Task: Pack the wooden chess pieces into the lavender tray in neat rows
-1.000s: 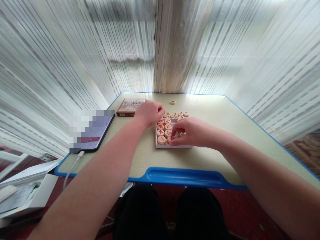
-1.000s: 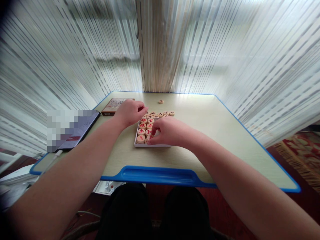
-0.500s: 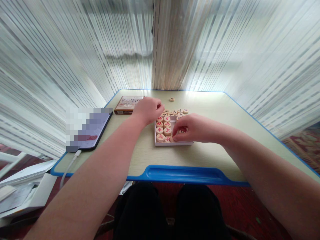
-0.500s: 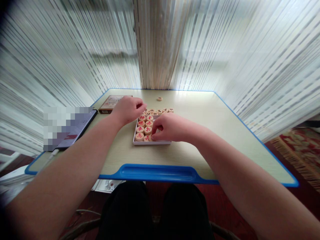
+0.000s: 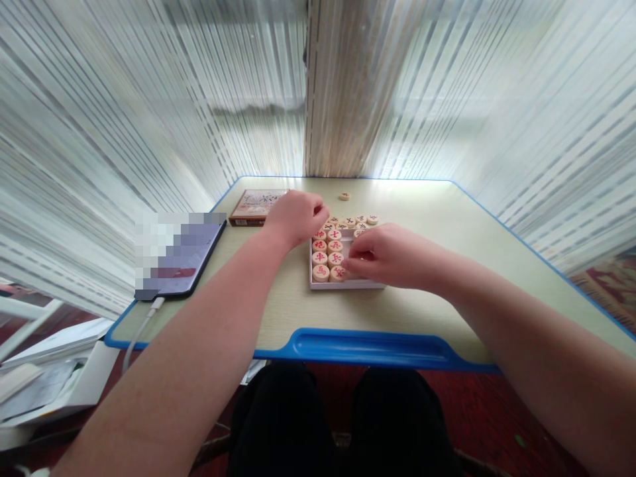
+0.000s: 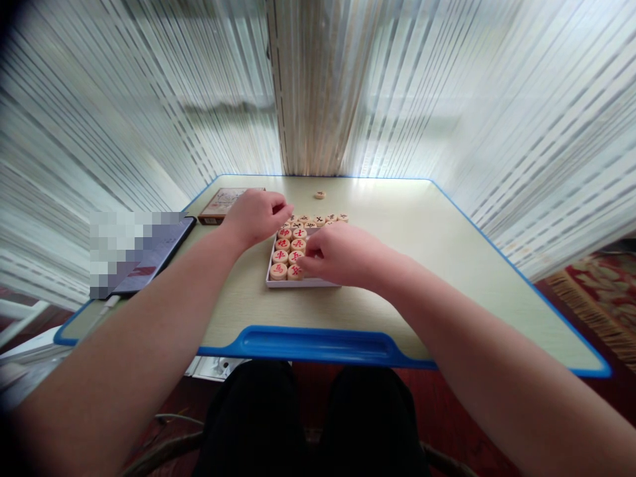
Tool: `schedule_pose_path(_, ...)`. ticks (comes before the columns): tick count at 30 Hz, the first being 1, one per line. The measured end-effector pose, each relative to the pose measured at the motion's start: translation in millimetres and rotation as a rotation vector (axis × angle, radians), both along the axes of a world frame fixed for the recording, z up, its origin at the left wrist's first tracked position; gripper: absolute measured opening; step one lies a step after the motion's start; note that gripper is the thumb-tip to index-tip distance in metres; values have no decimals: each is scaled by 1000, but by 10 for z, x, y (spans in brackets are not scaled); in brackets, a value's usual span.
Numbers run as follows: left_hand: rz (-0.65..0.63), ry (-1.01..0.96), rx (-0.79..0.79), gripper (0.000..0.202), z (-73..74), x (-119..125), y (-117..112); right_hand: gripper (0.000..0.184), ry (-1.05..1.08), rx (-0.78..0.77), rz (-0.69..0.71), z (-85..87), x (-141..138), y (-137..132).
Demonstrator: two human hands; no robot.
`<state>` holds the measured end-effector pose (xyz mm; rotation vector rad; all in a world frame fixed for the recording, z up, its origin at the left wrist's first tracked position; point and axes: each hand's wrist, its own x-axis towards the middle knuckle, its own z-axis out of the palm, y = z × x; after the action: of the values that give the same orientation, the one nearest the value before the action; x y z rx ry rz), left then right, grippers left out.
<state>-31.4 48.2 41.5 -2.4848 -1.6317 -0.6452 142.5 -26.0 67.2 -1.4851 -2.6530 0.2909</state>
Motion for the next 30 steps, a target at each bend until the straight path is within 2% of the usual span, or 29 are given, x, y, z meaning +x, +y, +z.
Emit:
schedule_pose_path(3, 0, 3, 10, 36, -1, 0, -4, 16, 65, -6, 90, 9, 51, -2)
schedule_pose_path(8, 4, 12, 20, 36, 5, 0, -12, 21, 145, -51, 205, -10, 61, -4)
schedule_pose_path(16, 12, 15, 16, 37, 10, 5, -10, 13, 244, -61, 266, -120, 107, 90)
schedule_pose_path(24, 38, 25, -4, 37, -12, -6, 20, 19, 266, -39, 277, -97, 103, 69)
schedule_pose_path(30, 18, 31, -7, 38, -27, -17, 31, 15, 277, -52, 315, -124, 122, 102)
